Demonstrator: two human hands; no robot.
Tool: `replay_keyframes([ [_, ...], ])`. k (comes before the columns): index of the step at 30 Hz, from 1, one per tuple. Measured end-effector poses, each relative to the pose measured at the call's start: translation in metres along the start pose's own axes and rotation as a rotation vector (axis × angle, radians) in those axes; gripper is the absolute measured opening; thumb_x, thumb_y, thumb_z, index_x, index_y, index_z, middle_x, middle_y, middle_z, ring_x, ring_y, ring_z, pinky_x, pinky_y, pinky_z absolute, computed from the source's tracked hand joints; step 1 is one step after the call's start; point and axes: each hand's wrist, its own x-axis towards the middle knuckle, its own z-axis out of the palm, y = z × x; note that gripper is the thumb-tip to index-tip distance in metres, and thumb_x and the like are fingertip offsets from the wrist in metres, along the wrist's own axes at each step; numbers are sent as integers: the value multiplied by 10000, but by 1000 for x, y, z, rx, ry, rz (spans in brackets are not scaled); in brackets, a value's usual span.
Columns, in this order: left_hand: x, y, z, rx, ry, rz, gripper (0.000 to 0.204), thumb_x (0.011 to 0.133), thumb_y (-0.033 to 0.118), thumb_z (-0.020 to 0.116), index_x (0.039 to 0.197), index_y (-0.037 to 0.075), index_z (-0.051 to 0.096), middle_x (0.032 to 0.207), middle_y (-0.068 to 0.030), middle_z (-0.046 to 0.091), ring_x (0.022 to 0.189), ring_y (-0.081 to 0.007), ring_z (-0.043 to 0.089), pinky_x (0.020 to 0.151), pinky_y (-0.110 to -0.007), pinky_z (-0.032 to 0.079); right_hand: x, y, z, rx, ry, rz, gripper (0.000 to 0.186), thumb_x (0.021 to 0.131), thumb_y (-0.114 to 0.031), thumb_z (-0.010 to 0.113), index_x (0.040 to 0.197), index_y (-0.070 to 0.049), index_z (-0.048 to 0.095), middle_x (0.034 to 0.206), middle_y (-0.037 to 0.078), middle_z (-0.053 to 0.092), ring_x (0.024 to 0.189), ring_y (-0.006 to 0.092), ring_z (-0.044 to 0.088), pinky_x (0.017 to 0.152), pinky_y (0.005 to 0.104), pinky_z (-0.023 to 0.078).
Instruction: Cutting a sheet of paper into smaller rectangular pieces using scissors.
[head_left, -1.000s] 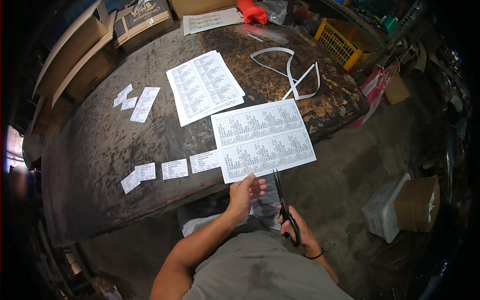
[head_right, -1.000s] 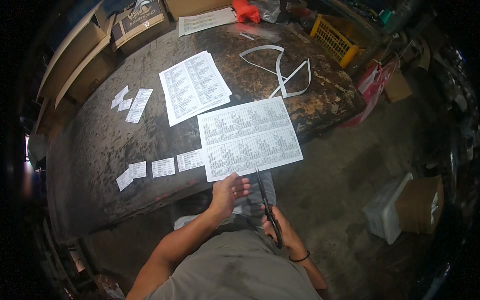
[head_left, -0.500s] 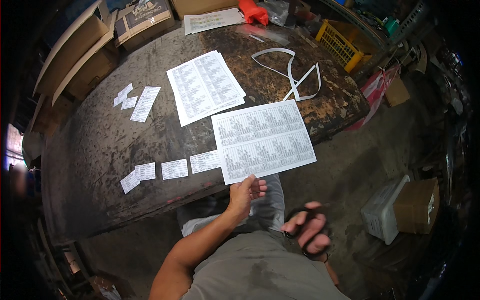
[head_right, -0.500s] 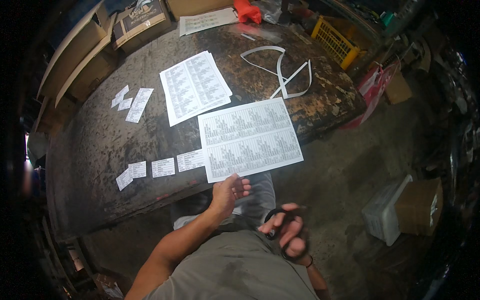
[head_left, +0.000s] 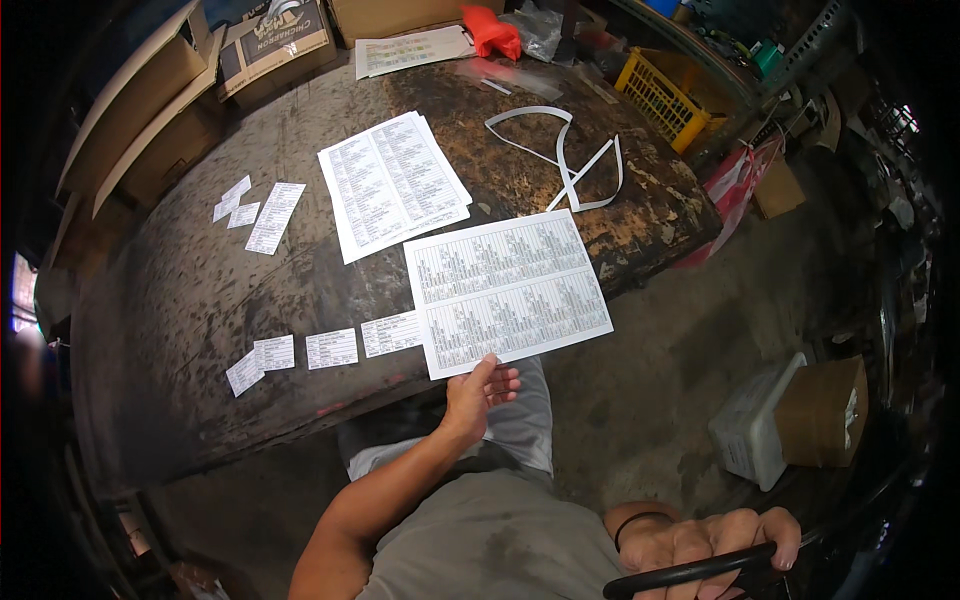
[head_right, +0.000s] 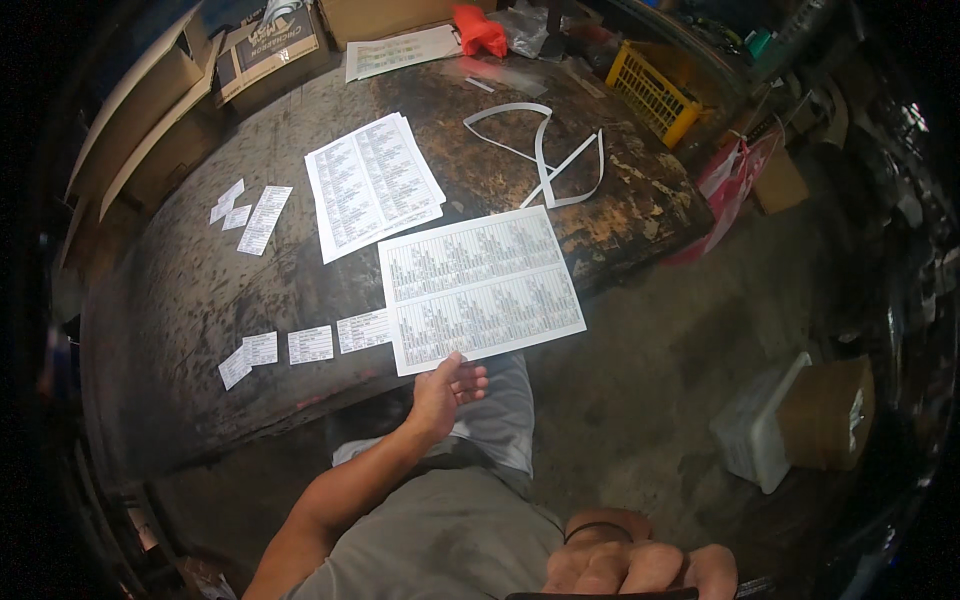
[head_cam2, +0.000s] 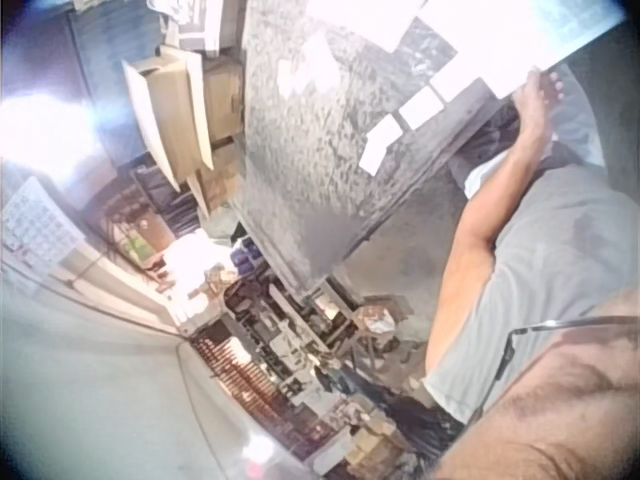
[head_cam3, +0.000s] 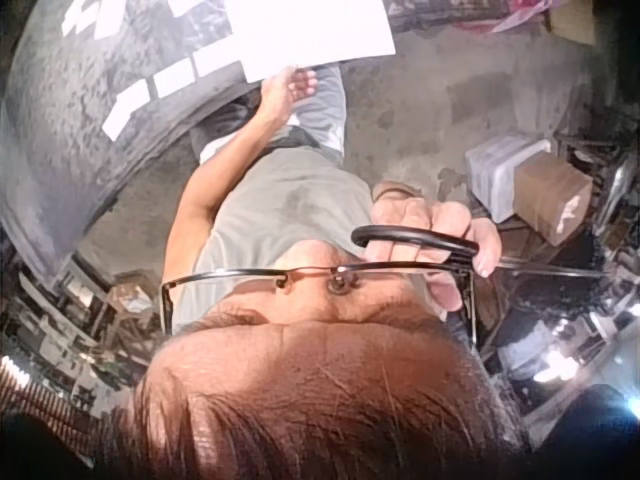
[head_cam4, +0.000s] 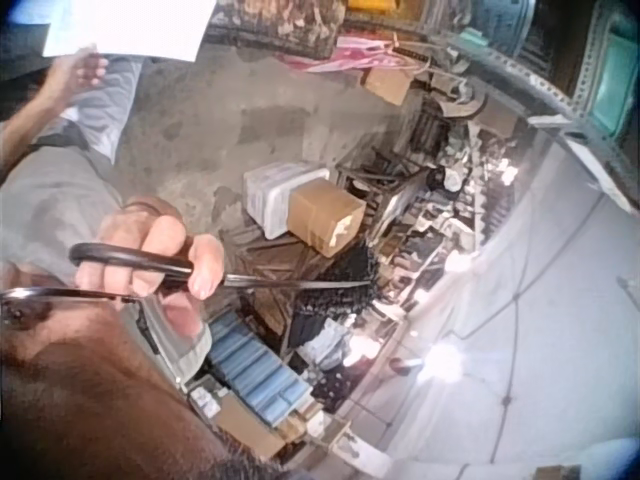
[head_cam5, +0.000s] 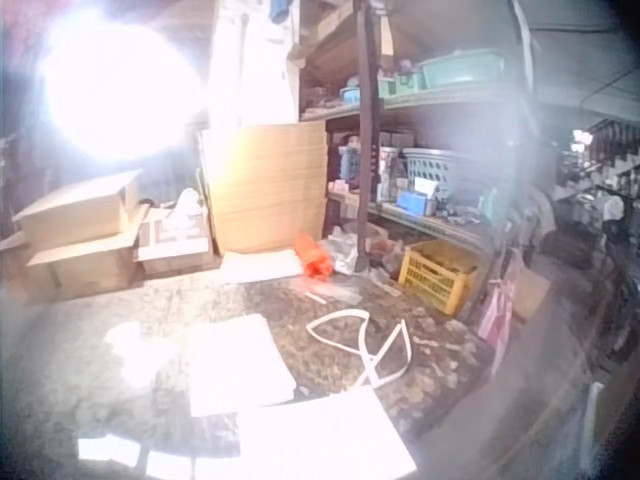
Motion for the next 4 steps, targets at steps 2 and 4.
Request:
replay_keyframes([
  [2,2,-1,1,1,-9,-11,393,920,313,553,1094,-37,516,982,-196,623,828,-250,633,714,-380,538,-13,-2,-4,-31,-17,-18,570,905,-206,613,1351,-179,259,1157,153,448,915,312,601,779,467,531],
  [4,2,-1,1,-2,-15,-14,422,910,327,569,1120,-34,509,987,-194,626,832,-252,634,719,-382,541,-30,2,-9,-62,-31,-39,604,927,-238,588,1387,-181,200,1197,157,431,972,343,609,842,496,529],
])
